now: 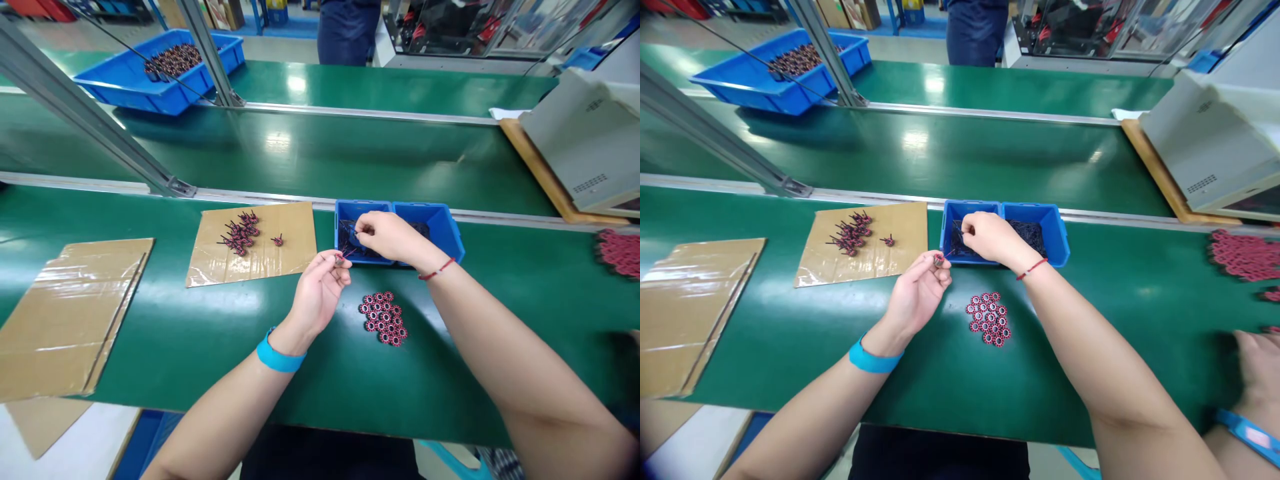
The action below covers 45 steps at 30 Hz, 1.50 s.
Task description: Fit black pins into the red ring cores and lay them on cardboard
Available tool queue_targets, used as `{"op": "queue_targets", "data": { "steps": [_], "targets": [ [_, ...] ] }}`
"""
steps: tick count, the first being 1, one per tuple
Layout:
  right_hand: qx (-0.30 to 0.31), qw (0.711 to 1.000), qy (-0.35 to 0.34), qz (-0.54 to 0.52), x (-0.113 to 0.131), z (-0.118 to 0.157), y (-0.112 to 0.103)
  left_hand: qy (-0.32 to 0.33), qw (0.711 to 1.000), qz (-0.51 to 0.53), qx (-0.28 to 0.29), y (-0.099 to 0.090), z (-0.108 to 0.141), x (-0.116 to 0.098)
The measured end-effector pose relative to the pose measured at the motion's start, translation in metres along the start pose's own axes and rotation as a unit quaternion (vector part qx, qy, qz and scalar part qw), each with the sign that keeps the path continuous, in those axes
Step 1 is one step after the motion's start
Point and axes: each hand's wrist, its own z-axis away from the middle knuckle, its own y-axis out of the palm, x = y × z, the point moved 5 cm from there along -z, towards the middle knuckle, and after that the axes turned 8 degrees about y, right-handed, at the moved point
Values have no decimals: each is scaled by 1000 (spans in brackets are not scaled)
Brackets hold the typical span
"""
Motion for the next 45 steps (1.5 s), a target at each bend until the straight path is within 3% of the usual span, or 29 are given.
{"op": "queue_targets", "data": {
  "steps": [3,6,8,11,14,18,24,34,45],
  "targets": [
    [-29,994,18,-100,-11,6,-2,-7,1000,-1,18,2,3,4],
    [-40,963,44,-263,-23,10,0,-13,999,-9,35,3,6,7],
    [-34,923,62,-378,-27,14,2,-16,999,-16,49,5,8,8],
    [-27,838,86,-537,-30,26,2,-24,997,-27,74,9,11,10],
    [-18,766,100,-634,-27,48,3,-38,993,-38,101,12,15,11],
    [-13,713,123,-690,-22,84,10,-54,989,-55,130,16,21,14],
    [-55,702,110,-701,-17,111,17,-86,979,-83,166,19,29,19],
    [-90,719,85,-684,-16,118,10,-94,977,-86,172,19,29,21],
    [-86,738,91,-663,-14,118,9,-91,977,-73,179,19,28,22]
  ]
}}
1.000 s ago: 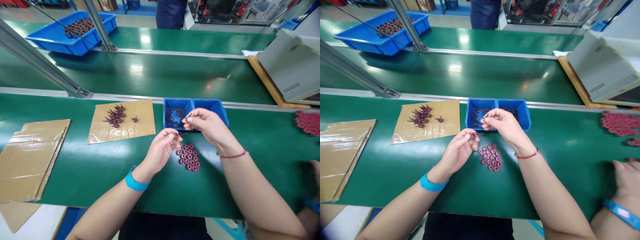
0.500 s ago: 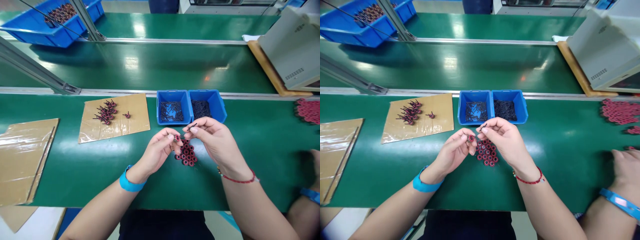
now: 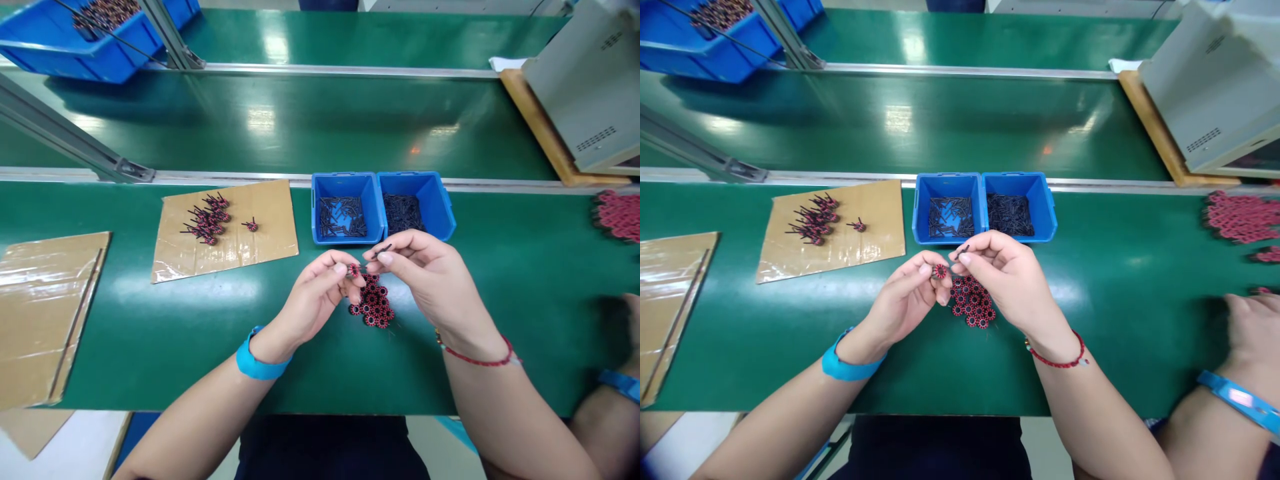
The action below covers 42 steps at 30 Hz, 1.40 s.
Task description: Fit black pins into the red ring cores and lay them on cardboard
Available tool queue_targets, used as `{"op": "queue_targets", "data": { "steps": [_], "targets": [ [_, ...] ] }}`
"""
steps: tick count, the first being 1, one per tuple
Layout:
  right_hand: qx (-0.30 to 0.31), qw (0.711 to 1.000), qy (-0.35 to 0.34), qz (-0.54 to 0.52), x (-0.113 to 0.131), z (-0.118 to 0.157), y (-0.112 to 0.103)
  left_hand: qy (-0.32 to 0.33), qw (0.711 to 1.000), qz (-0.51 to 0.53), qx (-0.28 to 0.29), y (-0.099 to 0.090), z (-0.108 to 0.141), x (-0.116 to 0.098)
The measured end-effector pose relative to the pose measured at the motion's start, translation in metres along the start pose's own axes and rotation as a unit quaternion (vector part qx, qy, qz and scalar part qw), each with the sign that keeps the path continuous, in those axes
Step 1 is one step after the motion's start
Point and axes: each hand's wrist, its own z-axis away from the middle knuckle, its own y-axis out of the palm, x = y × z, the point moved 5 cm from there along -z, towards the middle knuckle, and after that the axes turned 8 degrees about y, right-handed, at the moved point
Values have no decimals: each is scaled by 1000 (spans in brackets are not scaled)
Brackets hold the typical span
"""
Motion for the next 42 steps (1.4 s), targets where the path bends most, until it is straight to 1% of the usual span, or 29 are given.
{"op": "queue_targets", "data": {
  "steps": [6,10,12,13,14,15,16,18,19,20,21,22,24,26,28,31,33,35,39,42],
  "targets": [
    [-2,1000,23,12,-1,-1,3,4,1000,3,1,0,-1,-1],
    [-17,999,32,25,-3,-4,0,9,1000,9,-15,1,-1,-4],
    [-18,998,25,62,-5,-6,-2,15,999,12,-27,1,-1,-6],
    [-17,994,14,104,-5,-6,-3,19,999,14,-31,1,-1,-7],
    [-16,986,-5,164,-5,-6,-2,23,999,17,-34,1,-1,-8],
    [-16,971,-31,237,-5,-5,-1,27,999,20,-34,1,-1,-8],
    [-13,947,-58,315,-6,-4,2,30,999,22,-33,1,-1,-9],
    [6,889,-99,447,-9,-2,9,35,999,21,-25,2,-1,-9],
    [20,865,-106,490,-11,-1,13,36,999,19,-21,3,-1,-9],
    [33,849,-106,516,-13,0,16,36,999,15,-18,3,-1,-9],
    [44,842,-103,528,-15,1,18,35,999,11,-16,3,-2,-8],
    [49,842,-99,529,-15,2,19,34,999,6,-16,3,-2,-8],
    [55,859,-95,501,-13,3,18,33,999,-2,-16,3,-2,-7],
    [57,885,-87,453,-9,3,15,36,999,-3,-17,2,-2,-8],
    [51,915,-63,396,-6,2,11,43,999,2,-18,1,-2,-9],
    [40,962,-10,271,-6,0,6,49,999,8,-19,0,-2,-10],
    [31,983,8,181,-5,-1,3,44,999,8,-16,-1,-2,-10],
    [6,992,3,128,-3,-1,0,37,999,4,-15,0,-2,-9],
    [-64,993,-22,99,6,1,-9,31,999,-18,-28,1,-1,-9],
    [-72,993,-27,92,10,2,-12,28,999,-28,-33,2,-1,-9]
  ]
}}
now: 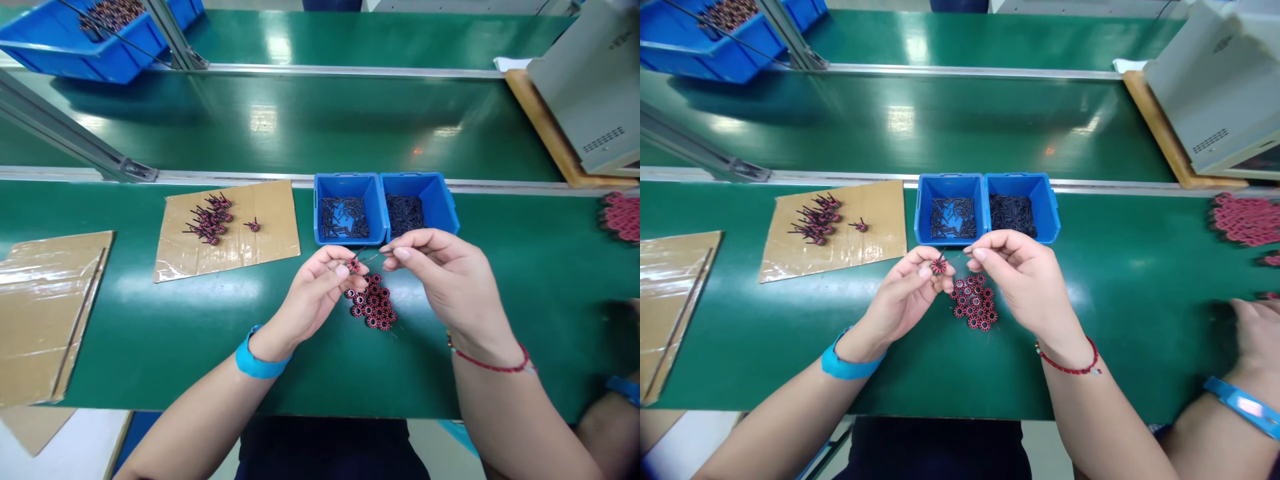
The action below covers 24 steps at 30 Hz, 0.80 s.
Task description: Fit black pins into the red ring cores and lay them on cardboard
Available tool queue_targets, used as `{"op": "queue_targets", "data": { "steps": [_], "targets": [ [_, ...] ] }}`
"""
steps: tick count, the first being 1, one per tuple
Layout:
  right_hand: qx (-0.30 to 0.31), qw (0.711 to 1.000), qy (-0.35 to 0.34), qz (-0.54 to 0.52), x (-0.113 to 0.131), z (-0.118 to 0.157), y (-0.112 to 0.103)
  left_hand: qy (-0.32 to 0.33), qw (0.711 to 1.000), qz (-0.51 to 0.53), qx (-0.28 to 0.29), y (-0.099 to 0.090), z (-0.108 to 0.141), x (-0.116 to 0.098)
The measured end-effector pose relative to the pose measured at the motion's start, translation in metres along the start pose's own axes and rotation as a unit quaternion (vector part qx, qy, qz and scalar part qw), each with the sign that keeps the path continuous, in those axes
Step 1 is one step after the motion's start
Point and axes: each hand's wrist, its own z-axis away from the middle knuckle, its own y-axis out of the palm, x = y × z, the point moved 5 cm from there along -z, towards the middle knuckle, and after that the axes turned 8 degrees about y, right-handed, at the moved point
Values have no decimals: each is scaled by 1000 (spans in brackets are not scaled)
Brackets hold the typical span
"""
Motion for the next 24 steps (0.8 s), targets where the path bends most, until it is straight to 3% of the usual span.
{"op": "queue_targets", "data": {
  "steps": [17,24],
  "targets": [
    [46,998,37,18,-2,-1,4,-6,1000,17,17,1,0,2],
    [6,998,49,-37,-10,-6,-2,-5,1000,14,-7,-1,-2,5]
  ]
}}
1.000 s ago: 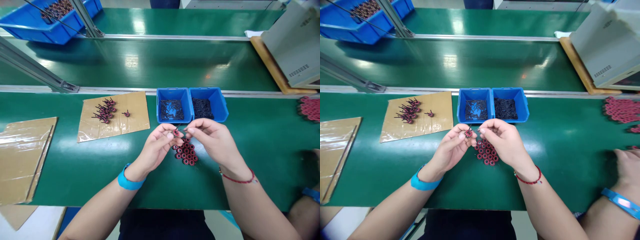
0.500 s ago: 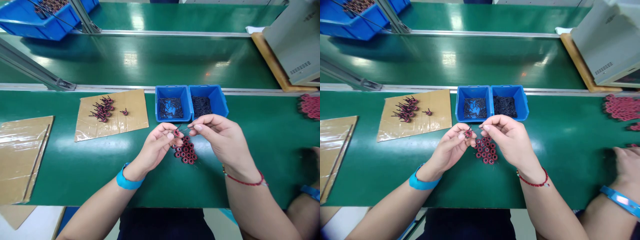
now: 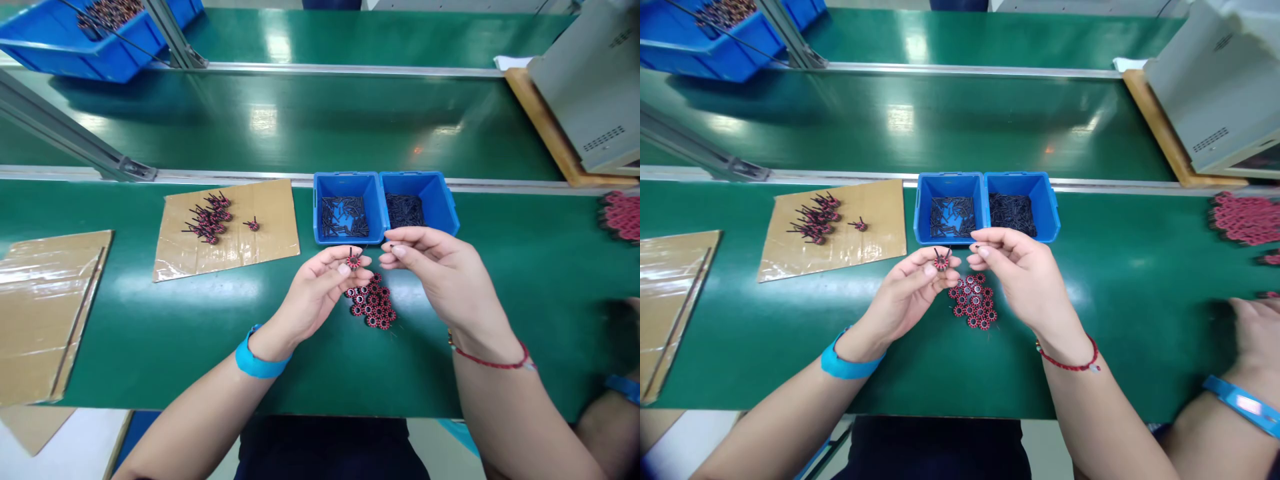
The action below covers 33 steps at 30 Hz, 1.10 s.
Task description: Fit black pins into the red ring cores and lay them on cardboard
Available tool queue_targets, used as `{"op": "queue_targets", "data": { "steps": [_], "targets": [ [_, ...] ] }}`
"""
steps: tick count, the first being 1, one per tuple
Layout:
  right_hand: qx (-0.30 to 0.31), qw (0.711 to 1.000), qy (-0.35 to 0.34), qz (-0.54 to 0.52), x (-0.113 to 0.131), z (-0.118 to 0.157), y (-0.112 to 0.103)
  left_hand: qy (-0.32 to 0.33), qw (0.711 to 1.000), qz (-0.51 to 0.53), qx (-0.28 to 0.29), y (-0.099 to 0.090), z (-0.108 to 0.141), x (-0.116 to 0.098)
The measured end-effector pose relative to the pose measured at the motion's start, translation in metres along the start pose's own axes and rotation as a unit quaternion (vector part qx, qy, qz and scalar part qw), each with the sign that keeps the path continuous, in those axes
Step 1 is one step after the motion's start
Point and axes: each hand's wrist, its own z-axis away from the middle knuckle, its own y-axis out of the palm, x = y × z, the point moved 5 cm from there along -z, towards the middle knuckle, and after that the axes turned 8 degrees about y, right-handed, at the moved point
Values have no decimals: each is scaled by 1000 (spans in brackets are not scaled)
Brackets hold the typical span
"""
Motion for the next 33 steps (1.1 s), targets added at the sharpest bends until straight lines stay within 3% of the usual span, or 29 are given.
{"op": "queue_targets", "data": {
  "steps": [10,20,33],
  "targets": [
    [5,1000,-28,8,-3,3,11,63,993,-92,-46,-8,-1,-2],
    [5,999,-43,-17,-1,4,12,80,985,-150,-22,-7,-1,0],
    [21,993,-82,76,4,10,14,79,985,-151,-14,-7,-1,0]
  ]
}}
